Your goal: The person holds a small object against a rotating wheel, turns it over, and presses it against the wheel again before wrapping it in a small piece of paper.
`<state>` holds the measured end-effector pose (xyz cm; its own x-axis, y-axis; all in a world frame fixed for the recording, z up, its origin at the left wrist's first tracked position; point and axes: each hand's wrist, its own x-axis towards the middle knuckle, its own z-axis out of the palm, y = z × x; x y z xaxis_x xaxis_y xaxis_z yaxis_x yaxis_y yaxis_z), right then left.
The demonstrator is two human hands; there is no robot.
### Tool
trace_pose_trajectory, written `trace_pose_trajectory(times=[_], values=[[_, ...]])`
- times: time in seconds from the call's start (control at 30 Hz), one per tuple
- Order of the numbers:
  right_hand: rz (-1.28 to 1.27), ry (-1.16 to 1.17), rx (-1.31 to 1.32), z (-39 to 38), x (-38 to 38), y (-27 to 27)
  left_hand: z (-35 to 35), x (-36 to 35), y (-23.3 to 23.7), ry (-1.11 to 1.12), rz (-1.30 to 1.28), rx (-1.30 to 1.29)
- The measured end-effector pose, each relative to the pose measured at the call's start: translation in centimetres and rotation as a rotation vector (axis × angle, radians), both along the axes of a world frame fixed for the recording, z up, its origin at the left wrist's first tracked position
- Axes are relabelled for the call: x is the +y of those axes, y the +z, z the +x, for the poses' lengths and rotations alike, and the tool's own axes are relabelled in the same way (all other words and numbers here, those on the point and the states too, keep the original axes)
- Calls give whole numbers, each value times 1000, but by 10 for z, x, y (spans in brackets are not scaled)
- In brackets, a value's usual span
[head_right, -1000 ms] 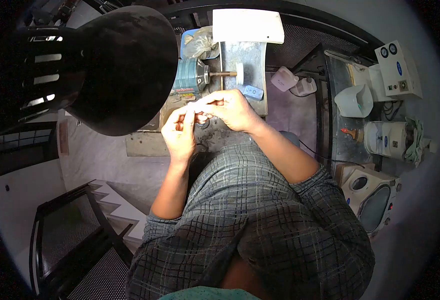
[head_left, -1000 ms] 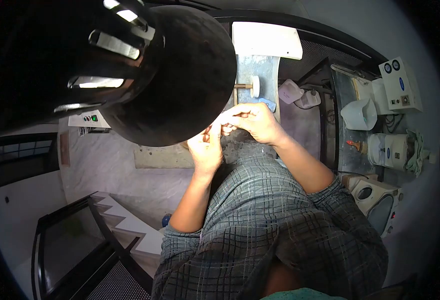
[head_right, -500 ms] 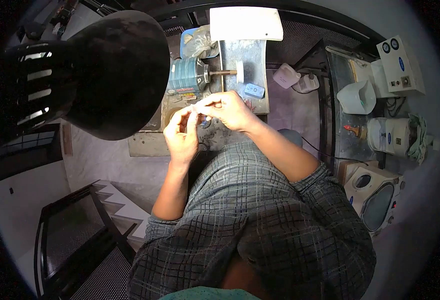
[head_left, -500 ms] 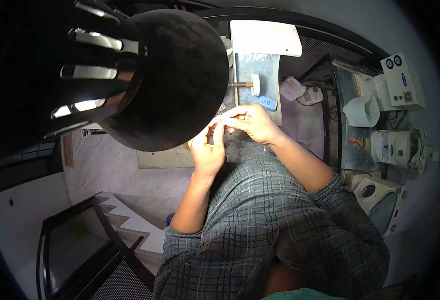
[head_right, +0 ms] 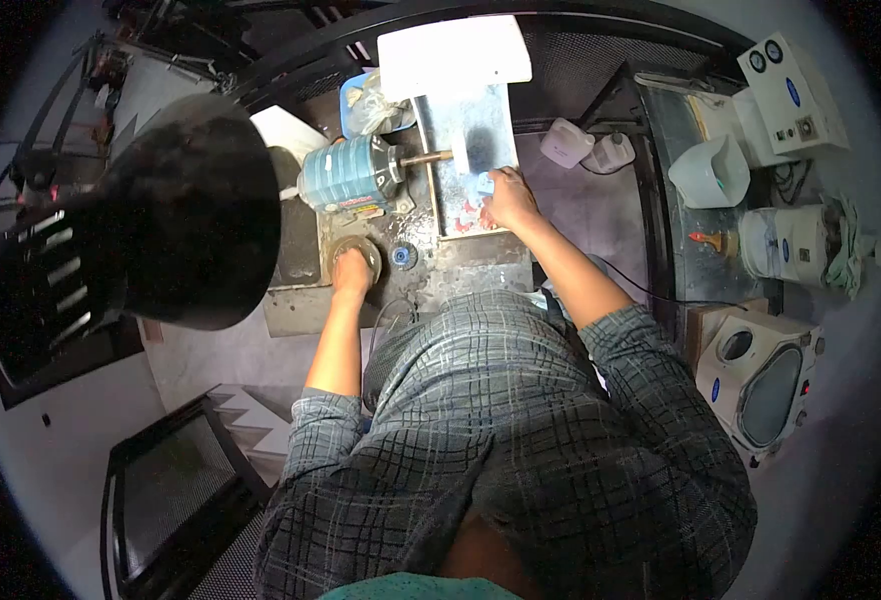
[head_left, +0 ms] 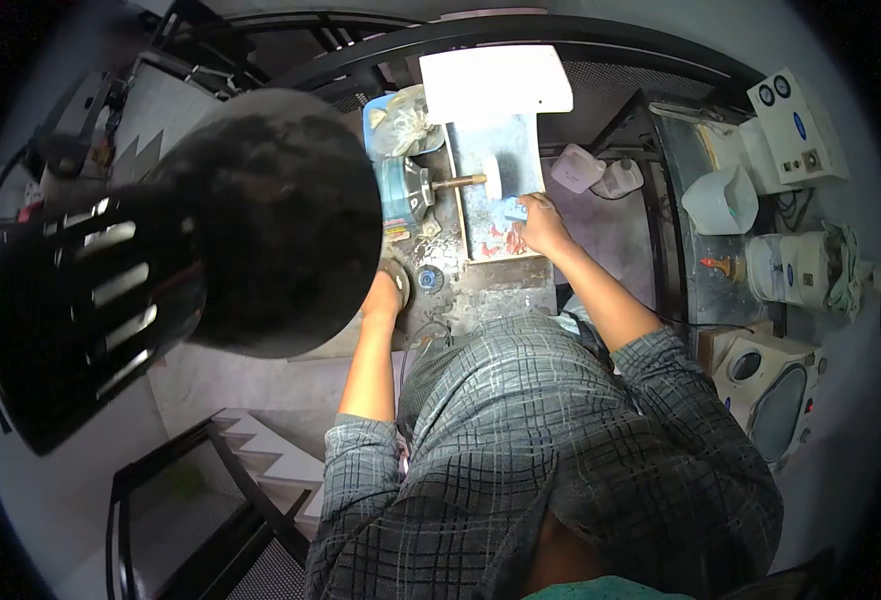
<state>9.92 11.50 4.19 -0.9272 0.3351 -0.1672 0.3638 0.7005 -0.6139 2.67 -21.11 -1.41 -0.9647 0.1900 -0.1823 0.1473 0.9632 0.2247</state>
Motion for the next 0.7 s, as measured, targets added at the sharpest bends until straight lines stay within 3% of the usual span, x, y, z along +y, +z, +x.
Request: trace_pose_trajectory(times=[0.03,0.07,0.2,0.3,0.43,0.53,0.6,0.7], values=[[187,16,111,1,5,-6,6,13,32,-7,-97,-185],[191,9,34,0,7,-10,7,18,42,-38,-194,-192],[389,56,64,-4,4,-15,9,16,44,7,-131,-180],[419,73,-8,-13,4,-24,7,14,48,134,-48,-126],[418,21,22,-11,0,-15,7,14,65,104,-53,-143],[210,-94,129,-5,-8,2,7,14,67,106,-28,-209],[-116,-239,124,-6,-12,12,6,14,66,109,6,-171],[-151,-230,177,-6,-17,25,8,22,73,161,93,-126]])
